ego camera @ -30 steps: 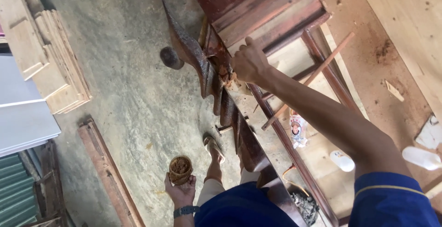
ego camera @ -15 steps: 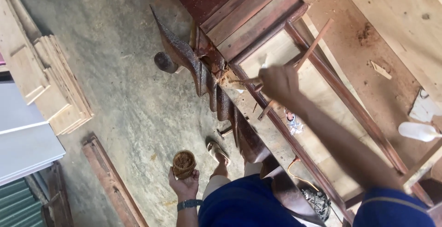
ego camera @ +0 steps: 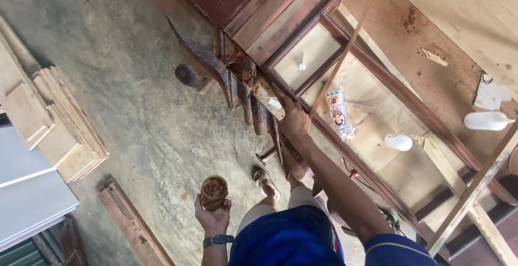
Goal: The person stirs a yellowish substance in a small container using a wooden stick. They then walk across the workshop and apply the substance to the joints of a wooden furniture frame using the stick.
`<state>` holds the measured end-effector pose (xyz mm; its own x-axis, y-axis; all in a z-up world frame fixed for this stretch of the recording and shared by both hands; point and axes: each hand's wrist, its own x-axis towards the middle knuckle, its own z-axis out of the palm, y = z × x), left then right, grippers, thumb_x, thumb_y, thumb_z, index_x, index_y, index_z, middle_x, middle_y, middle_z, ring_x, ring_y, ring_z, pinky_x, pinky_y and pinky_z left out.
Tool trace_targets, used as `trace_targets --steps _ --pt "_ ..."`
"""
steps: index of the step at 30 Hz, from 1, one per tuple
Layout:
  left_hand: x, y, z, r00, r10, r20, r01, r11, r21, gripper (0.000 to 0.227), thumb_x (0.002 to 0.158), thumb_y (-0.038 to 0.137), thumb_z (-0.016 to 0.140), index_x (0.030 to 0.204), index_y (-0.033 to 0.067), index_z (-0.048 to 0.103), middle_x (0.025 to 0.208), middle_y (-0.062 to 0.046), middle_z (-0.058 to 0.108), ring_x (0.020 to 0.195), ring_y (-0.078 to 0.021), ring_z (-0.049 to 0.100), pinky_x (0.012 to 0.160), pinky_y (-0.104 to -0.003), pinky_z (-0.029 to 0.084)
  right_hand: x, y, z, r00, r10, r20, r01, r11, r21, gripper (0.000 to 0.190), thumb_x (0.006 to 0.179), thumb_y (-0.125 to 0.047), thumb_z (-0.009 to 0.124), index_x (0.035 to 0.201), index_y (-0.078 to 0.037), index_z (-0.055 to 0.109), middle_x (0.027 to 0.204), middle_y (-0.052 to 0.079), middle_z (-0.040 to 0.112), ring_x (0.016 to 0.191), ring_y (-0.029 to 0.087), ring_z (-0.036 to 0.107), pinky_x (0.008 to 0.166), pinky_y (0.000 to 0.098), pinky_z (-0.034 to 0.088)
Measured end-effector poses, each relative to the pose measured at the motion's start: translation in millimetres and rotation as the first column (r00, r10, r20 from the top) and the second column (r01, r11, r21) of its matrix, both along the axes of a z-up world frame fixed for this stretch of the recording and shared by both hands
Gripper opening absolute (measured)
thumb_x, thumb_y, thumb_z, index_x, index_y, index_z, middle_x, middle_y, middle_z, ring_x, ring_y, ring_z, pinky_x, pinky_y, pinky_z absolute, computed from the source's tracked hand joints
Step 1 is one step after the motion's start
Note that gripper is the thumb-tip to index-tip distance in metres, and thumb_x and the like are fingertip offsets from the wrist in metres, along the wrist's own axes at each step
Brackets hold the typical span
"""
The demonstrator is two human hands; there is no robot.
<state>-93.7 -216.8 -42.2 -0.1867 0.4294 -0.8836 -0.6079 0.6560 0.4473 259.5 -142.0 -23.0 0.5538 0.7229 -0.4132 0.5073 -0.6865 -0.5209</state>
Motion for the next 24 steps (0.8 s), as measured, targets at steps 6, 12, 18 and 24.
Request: trace_targets --steps 6,12,18,24 --pt "-12.4 -16.6 -12.6 1.0 0.024 -0.006 -0.024 0.999 -0.048 0.068 0.096 0.061 0.052 0.126 0.0006 0.058 0.086 -0.019 0.052 0.062 -0.027 0.048 0.058 -0.037 0.046 -8.1 7.5 0.3 0.965 -0.099 -0.242 0.115 0.992 0.054 0.07 0.1 0.011 0.035 0.16 -0.026 0.036 0.103 0.027 0.062 0.038 0.008 0.043 0.024 0.0218 0.03" --pt "-10.5 -10.1 -8.8 0.999 0.039 0.015 -0.038 0.999 -0.039 0.071 0.096 0.062 0.051 0.13 -0.0002 0.056 0.089 -0.019 0.05 0.062 -0.0263 0.047 0.055 -0.036 0.044 -4.1 15.3 -28.9 0.975 -0.05 -0.217 0.075 0.991 0.108 0.083 0.089 0.021 0.038 0.161 -0.019 0.035 0.119 0.031 0.067 0.037 0.01 0.047 0.024 0.0212 0.033" --pt "-17.3 -12.8 -15.3 0.998 0.064 0.0 -0.064 0.997 -0.044 0.071 0.095 0.062 0.052 0.13 0.0012 0.057 0.093 -0.02 0.052 0.063 -0.0268 0.048 0.057 -0.036 0.045 -10.5 29.7 -109.3 0.997 0.066 -0.027 -0.069 0.989 -0.134 0.057 0.093 0.009 0.043 0.147 -0.007 0.047 0.087 0.014 0.06 0.043 0.01 0.047 0.027 0.023 0.031" --pt "-22.4 -13.9 -17.0 0.997 0.074 -0.027 -0.075 0.996 -0.048 0.071 0.094 0.063 0.053 0.128 0.0002 0.057 0.092 -0.02 0.053 0.064 -0.0271 0.05 0.058 -0.035 0.047 3.4 28.3 -42.1 0.98 0.011 -0.2 -0.02 0.999 -0.046 0.074 0.103 0.002 0.039 0.164 -0.037 0.03 0.108 0.02 0.064 0.042 0.005 0.04 0.028 0.0195 0.029"
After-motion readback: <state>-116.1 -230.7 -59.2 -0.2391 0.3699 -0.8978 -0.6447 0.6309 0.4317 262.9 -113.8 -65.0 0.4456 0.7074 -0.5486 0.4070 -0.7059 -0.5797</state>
